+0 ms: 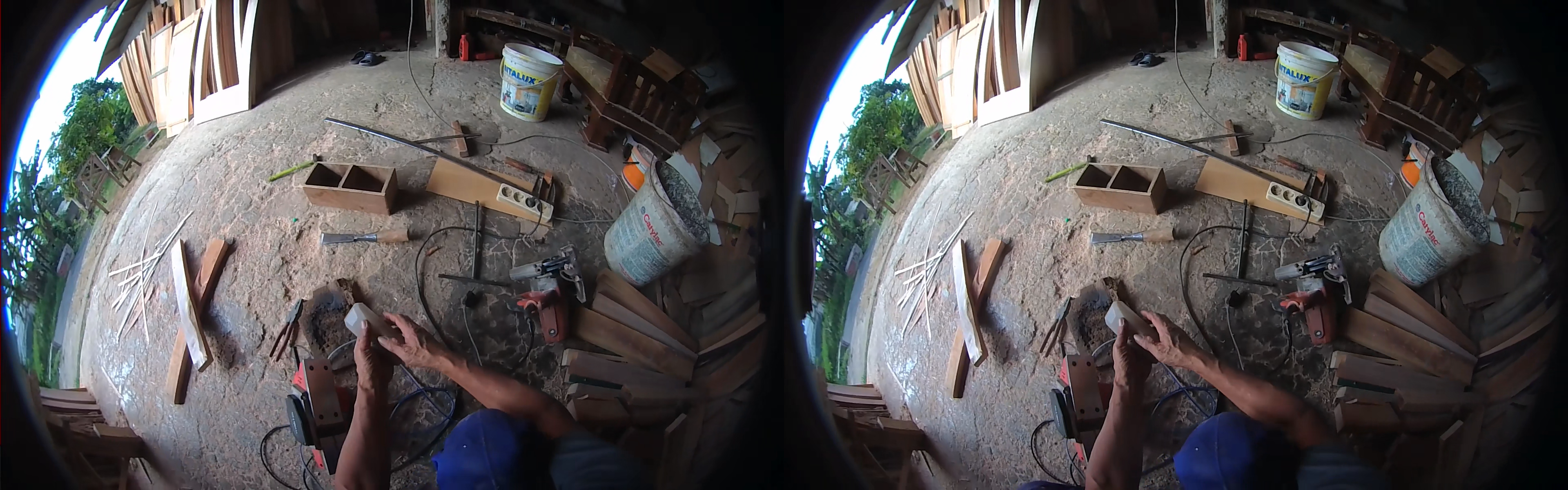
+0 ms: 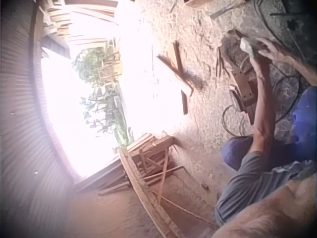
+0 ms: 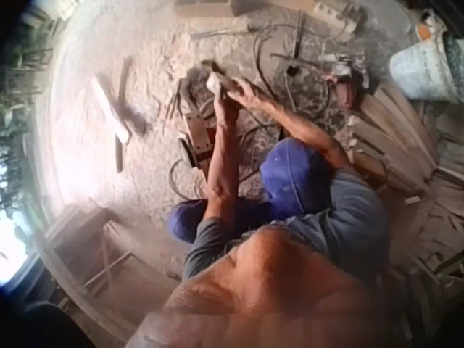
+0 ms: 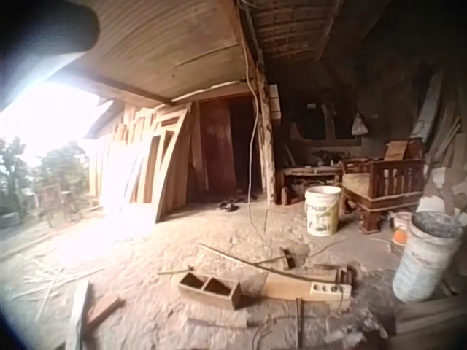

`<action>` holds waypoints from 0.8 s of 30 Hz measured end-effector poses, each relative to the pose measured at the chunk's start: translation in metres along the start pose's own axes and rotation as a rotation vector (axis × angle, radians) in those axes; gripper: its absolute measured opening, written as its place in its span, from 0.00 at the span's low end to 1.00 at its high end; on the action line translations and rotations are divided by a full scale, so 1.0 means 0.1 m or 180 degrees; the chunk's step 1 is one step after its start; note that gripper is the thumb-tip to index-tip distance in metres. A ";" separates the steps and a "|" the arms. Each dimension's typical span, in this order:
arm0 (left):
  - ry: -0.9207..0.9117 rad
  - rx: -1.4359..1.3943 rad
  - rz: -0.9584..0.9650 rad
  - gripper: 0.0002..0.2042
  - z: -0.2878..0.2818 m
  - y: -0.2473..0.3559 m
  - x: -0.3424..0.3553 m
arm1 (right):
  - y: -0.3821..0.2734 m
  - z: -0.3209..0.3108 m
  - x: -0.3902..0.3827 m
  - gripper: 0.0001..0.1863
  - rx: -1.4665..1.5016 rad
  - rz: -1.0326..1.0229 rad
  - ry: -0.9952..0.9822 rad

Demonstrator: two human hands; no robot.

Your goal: The person adjusts the components of an electric planer using a T-handle wrench, turning a screw on the blade assembly and then using a chisel to clean the device.

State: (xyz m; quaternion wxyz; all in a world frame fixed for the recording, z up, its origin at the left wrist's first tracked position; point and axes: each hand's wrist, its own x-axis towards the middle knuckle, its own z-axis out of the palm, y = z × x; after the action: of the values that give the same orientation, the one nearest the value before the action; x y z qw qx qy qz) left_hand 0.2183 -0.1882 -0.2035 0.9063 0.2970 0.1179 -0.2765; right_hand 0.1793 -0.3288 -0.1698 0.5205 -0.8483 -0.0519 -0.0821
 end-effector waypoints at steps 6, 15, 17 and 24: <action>-0.0030 -0.0312 0.0301 0.32 0.20 0.16 0.11 | -0.36 -0.35 0.42 0.40 -0.0427 0.1217 -0.1201; 0.0045 0.7028 0.1322 0.26 -0.28 -0.83 0.09 | 0.42 -1.11 2.59 0.33 0.1113 0.1471 0.0686; -0.0060 0.7162 0.1095 0.25 -0.11 -0.66 0.05 | 0.57 -1.17 3.06 0.36 0.1085 0.1628 0.0804; 0.0092 0.7218 0.0455 0.27 0.00 -0.62 0.02 | 1.02 -1.02 3.59 0.54 0.1521 0.1923 0.1395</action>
State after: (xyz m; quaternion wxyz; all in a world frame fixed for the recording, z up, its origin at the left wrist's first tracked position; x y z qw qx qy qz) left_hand 0.1842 -0.2308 -0.2334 0.1272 0.9554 -0.2072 -0.1679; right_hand 0.5406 -0.4647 -0.1443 0.7014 -0.6438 0.2924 -0.0900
